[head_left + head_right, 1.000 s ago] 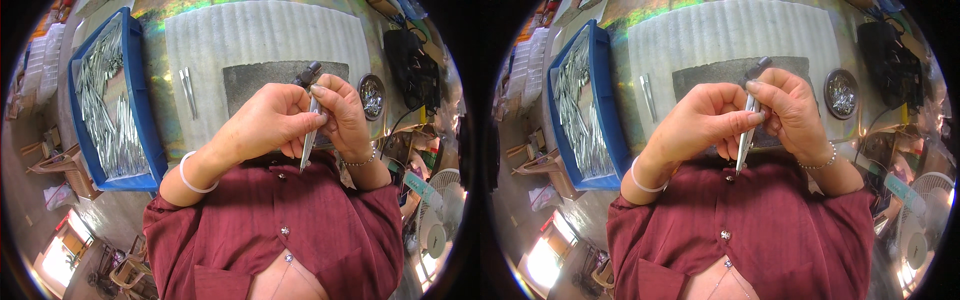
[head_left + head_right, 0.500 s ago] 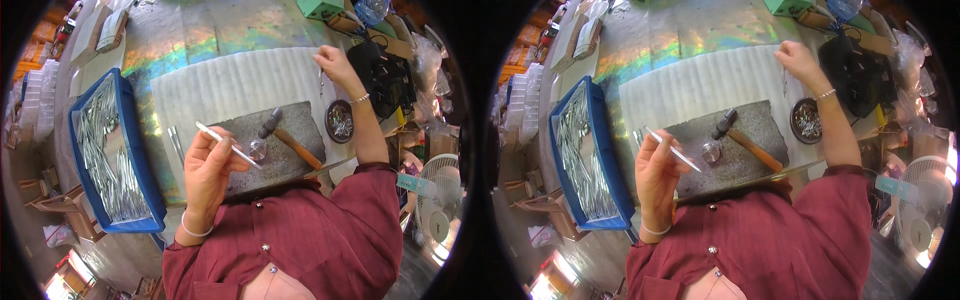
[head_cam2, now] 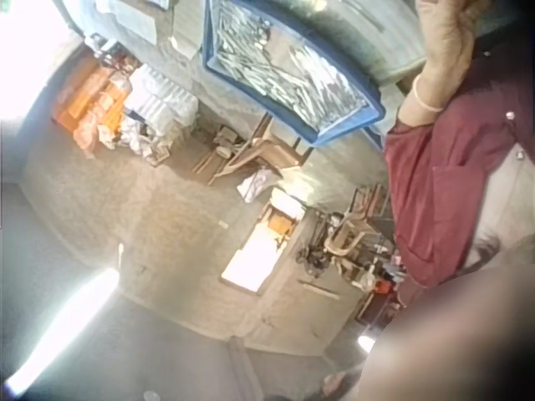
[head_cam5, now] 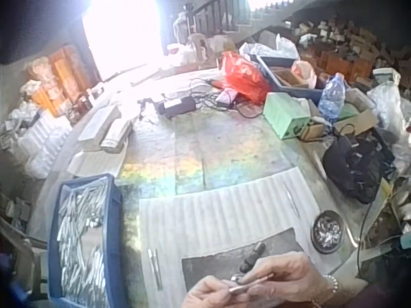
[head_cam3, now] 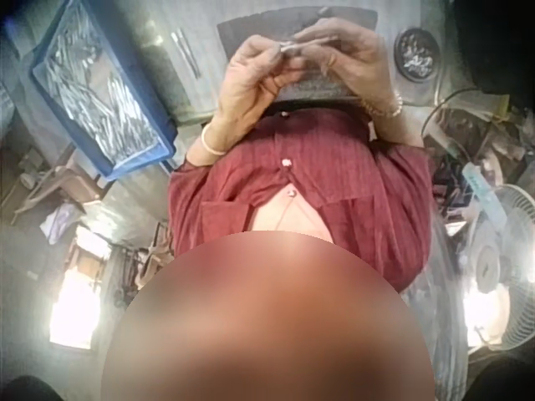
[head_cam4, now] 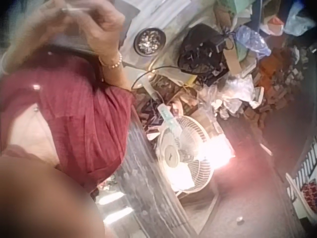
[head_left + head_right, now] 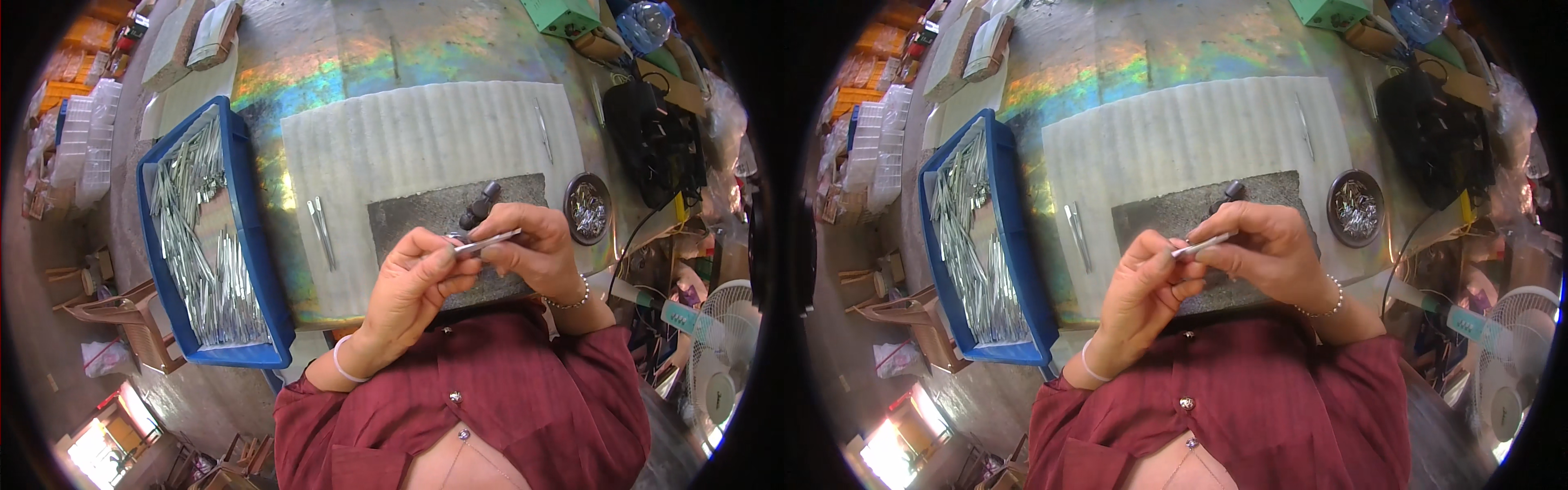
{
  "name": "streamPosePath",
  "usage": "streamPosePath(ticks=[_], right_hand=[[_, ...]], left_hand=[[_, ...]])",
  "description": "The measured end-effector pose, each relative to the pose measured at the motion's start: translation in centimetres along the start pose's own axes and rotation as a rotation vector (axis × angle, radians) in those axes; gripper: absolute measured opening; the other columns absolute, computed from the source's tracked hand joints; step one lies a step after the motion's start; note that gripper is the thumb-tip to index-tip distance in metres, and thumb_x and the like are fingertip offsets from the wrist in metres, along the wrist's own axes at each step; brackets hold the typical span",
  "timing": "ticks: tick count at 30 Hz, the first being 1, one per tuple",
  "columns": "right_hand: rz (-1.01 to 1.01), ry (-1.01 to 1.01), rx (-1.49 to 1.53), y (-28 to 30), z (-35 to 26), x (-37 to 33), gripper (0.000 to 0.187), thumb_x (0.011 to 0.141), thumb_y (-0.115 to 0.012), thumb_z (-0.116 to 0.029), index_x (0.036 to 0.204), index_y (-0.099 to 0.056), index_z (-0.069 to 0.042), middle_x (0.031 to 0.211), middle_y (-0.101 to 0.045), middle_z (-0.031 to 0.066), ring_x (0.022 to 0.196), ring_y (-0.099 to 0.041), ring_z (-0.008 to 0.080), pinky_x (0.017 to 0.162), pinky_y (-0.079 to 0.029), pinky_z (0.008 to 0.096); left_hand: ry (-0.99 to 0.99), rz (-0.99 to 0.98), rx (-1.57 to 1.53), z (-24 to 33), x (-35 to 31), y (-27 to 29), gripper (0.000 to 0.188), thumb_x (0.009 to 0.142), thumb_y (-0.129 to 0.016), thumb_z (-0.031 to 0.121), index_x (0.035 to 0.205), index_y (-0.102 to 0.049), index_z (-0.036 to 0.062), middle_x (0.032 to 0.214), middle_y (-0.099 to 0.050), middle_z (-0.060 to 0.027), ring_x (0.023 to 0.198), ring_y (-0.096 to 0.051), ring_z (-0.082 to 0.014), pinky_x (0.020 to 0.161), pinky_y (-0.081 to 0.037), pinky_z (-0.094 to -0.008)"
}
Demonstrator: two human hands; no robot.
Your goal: Stamping and marking small metal strips using a hammer and punch on an anvil block.
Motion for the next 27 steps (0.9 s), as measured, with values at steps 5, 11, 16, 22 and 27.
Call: streamPosePath(ticks=[5, 11, 16, 22, 27], right_hand=[[-0.022, -0.185, 0.302, -1.5, 0.4, -0.7, 0.005, 0.087, -0.06, -0.002, 0.09, -0.058, 0.001, 0.085, -0.062, 0.0025, 0.07, -0.056, 0.006, 0.06, -0.045, 0.0185], [-0.071, -0.324, 0.294, -3.3, 1.2, -0.9, 0.007, 0.088, -0.059, -0.005, 0.092, -0.057, 0.0, 0.081, -0.061, 0.0026, 0.069, -0.057, 0.0063, 0.057, -0.045, 0.0191], [-0.089, -0.416, 0.348, -3.9, 1.9, -0.4, 0.008, 0.089, -0.06, -0.008, 0.092, -0.057, 0.0, 0.079, -0.06, 0.0016, 0.068, -0.054, 0.0042, 0.055, -0.041, 0.018], [-0.061, -0.452, 0.308, -4.1, 2.0, 0.2, 0.008, 0.088, -0.06, -0.006, 0.091, -0.057, 0.0, 0.078, -0.059, 0.0011, 0.069, -0.054, 0.0048, 0.057, -0.042, 0.019], [-0.054, -0.47, 0.304, -4.3, 2.0, 0.8, 0.007, 0.089, -0.059, -0.006, 0.09, -0.056, 0.001, 0.079, -0.06, 0.0027, 0.071, -0.056, 0.0065, 0.059, -0.045, 0.0203]], left_hand=[[0.09, -0.008, 0.428, 0.5, -1.7, -0.5, 0.011, 0.087, -0.061, 0.006, 0.095, -0.056, -0.0011, 0.086, -0.065, -0.0069, 0.079, -0.061, -0.0099, 0.065, -0.049, -0.022], [0.013, -0.085, 0.918, 1.4, -3.7, 0.1, 0.011, 0.087, -0.062, 0.003, 0.093, -0.054, -0.0019, 0.074, -0.063, -0.0022, 0.068, -0.056, -0.0042, 0.06, -0.046, -0.0197], [0.076, -0.119, 0.719, 1.1, -4.0, 0.3, 0.01, 0.088, -0.06, 0.003, 0.093, -0.054, -0.0018, 0.076, -0.062, -0.0023, 0.07, -0.057, -0.0044, 0.061, -0.046, -0.0196], [0.17, -0.115, 0.569, 1.5, -3.7, 0.3, 0.01, 0.092, -0.054, 0.005, 0.098, -0.052, -0.0015, 0.084, -0.062, -0.0047, 0.075, -0.059, -0.0073, 0.064, -0.049, -0.0215], [0.206, -0.126, 0.526, 1.7, -3.4, 0.8, 0.011, 0.092, -0.053, 0.006, 0.1, -0.051, -0.0012, 0.086, -0.063, -0.005, 0.075, -0.059, -0.008, 0.065, -0.049, -0.022]])
Point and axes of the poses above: each hand's wrist, its own x-axis towards the middle knuckle, its own y-axis out of the back of the hand, z = x × y, the point moved 3 cm from there along x, towards the middle knuckle
